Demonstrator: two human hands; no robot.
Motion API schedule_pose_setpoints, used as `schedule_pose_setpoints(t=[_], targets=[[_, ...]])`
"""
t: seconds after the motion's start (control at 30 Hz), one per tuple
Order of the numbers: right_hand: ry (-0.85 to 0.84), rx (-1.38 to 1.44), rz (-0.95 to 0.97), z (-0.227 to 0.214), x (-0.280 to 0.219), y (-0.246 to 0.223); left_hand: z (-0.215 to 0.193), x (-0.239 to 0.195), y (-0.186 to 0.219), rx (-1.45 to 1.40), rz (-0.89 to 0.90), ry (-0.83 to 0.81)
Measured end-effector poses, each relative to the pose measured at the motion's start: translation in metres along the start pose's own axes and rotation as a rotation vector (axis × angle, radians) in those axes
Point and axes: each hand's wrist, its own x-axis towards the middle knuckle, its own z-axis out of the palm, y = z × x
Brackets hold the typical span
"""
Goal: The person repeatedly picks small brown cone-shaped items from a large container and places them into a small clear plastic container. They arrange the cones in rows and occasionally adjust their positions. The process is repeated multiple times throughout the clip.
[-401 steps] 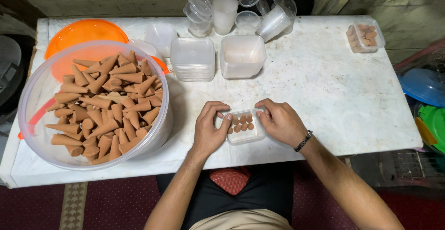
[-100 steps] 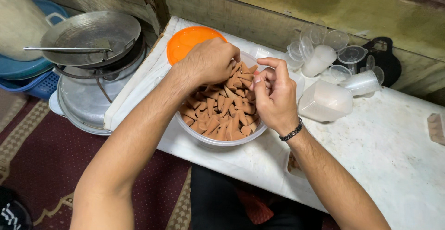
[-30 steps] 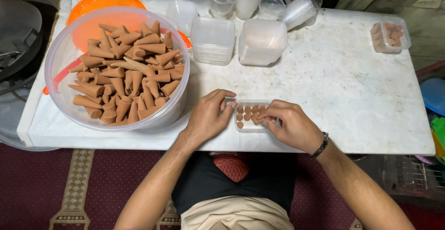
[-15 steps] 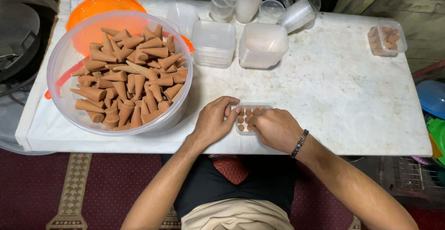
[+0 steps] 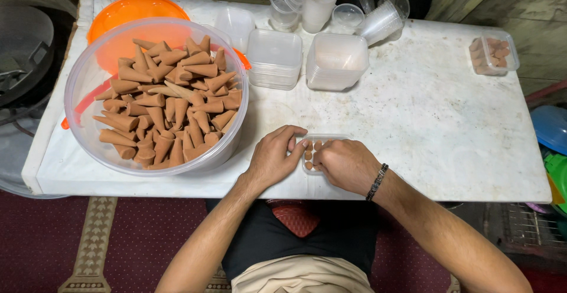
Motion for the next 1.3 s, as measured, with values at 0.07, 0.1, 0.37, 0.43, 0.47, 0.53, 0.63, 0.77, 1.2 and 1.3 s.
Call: schedule_pose_setpoints(t=[0.07, 0.1, 0.37, 0.43, 0.47, 0.53, 0.63, 0.77, 1.2, 1.3], targets=[[-0.010, 0.011, -0.004, -0.016, -0.005, -0.006, 0.000, 0.000, 0.001, 0.004, 0.002, 0.001], [-0.021, 0.023, -0.008, -0.023, -0.008, -0.009, 0.000, 0.000, 0.001, 0.007, 0.004, 0.003], [0.034, 0.102, 0.073, -0.053, -0.032, -0.011, -0.005, -0.002, 0.009, 0.035, 0.008, 0.012], [0.044, 0.100, 0.082, -0.060, -0.037, -0.010, -0.009, -0.004, 0.018, 0.066, 0.017, 0.025], [0.112, 0.138, 0.086, -0.063, -0.039, -0.008, -0.013, -0.006, 0.025, 0.109, 0.089, 0.041], [0.180, 0.172, 0.072, -0.069, -0.042, -0.008, -0.023, -0.013, 0.045, 0.162, 0.155, 0.070], [0.374, 0.245, 0.003, -0.079, -0.044, -0.012, -0.043, -0.027, 0.085, 0.177, 0.298, 0.157], [0.637, 0.413, -0.191, -0.093, -0.034, -0.026, -0.080, -0.045, 0.126, 0.131, 0.459, 0.275], [0.850, 1.049, -0.393, -0.115, 0.077, -0.094, -0.218, -0.044, 0.106, 0.549, 0.302, 0.444], [0.883, 1.171, -0.461, -0.120, 0.097, -0.105, -0.240, -0.036, 0.096, 0.607, 0.116, 0.404]])
